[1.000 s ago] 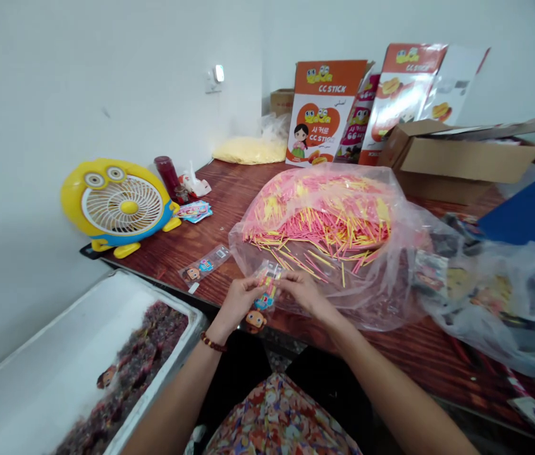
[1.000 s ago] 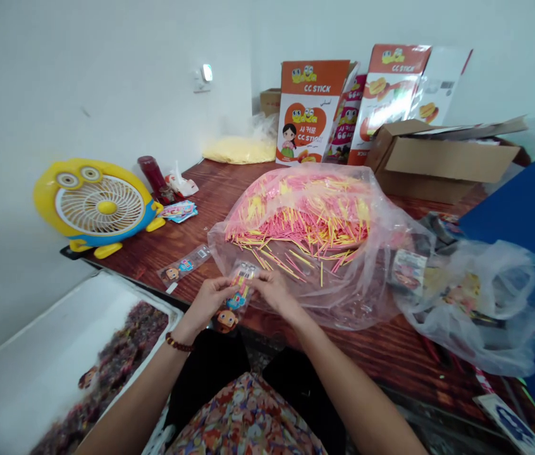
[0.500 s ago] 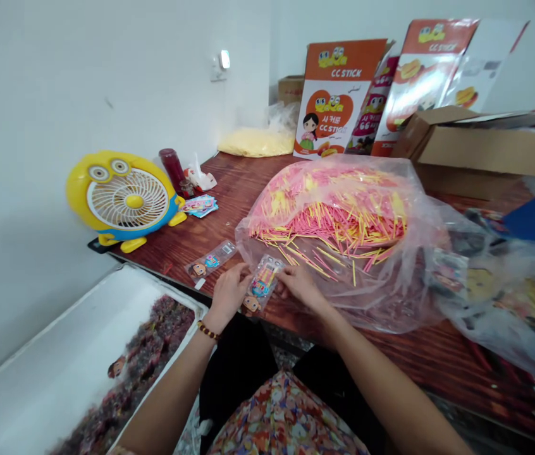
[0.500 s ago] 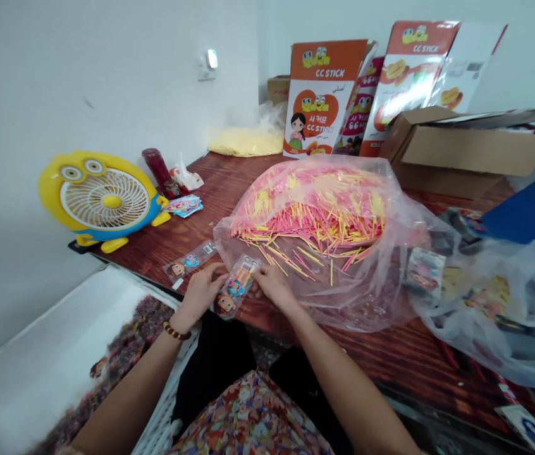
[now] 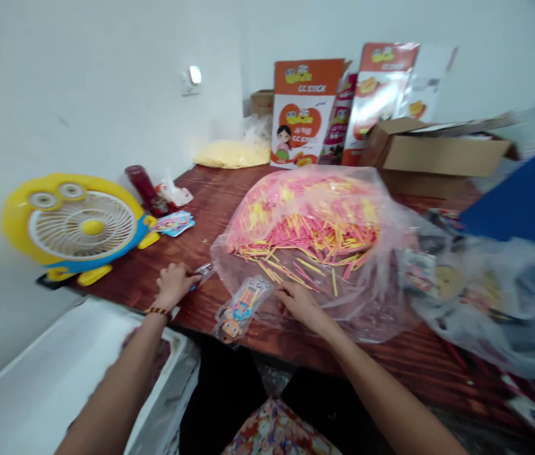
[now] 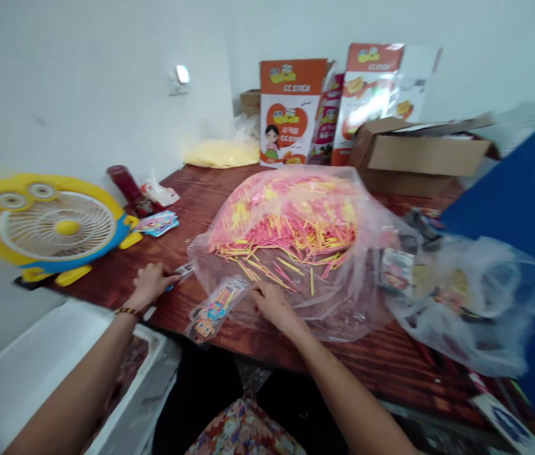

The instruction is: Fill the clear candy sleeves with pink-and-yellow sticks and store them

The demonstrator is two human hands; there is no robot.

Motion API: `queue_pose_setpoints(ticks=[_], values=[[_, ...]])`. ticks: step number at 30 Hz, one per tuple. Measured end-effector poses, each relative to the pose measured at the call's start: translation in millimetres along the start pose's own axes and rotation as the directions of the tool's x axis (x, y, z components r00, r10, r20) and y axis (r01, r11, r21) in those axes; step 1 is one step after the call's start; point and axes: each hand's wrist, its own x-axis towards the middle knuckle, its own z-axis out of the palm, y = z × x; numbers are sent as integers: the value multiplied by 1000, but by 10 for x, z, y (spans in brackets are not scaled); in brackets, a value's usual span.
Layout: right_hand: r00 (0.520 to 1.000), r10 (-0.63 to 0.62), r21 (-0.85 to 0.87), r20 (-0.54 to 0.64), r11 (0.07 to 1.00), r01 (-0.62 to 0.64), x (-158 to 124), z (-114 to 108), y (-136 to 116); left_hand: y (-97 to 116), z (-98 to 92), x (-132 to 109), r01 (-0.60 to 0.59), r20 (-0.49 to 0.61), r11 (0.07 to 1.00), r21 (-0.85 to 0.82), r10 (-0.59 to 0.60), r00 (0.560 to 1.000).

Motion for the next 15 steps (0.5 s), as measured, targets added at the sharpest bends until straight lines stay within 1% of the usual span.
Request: queue_pose_setpoints(ticks=[1, 3, 4, 6, 8, 10, 12, 15], values=[[1000, 16, 2, -11, 1000, -16, -2, -74, 49, -6, 18, 45, 16, 16, 1000, -11, -16, 1000], [997, 49, -14, -63, 999, -50, 16, -273, 169, -37, 65, 105, -13, 3, 998, -57, 14, 1000], [993, 53, -35, -107, 998, -57, 34, -396, 233, -59, 88, 117, -34, -9, 994, -101, 34, 999], [977, 33, -100, -212, 993, -55, 88, -680, 351, -108, 119, 108, -89, -68, 976, -199, 77, 995], [948, -7, -200, -319, 978, -60, 165, -994, 435, -156, 121, 68, -112, -122, 963, -244, 84, 989], [908, -37, -308, -416, 946, -103, 258, -1303, 472, -201, 96, 19, -115, -161, 959, -261, 74, 984], [880, -58, -415, -471, 895, -164, 363, -1574, 463, -238, 47, -28, -97, -194, 952, -292, 40, 980], [842, -66, -521, -535, 810, -268, 550, -1860, 398, -250, -63, -117, -90, -219, 899, -429, -7, 976]])
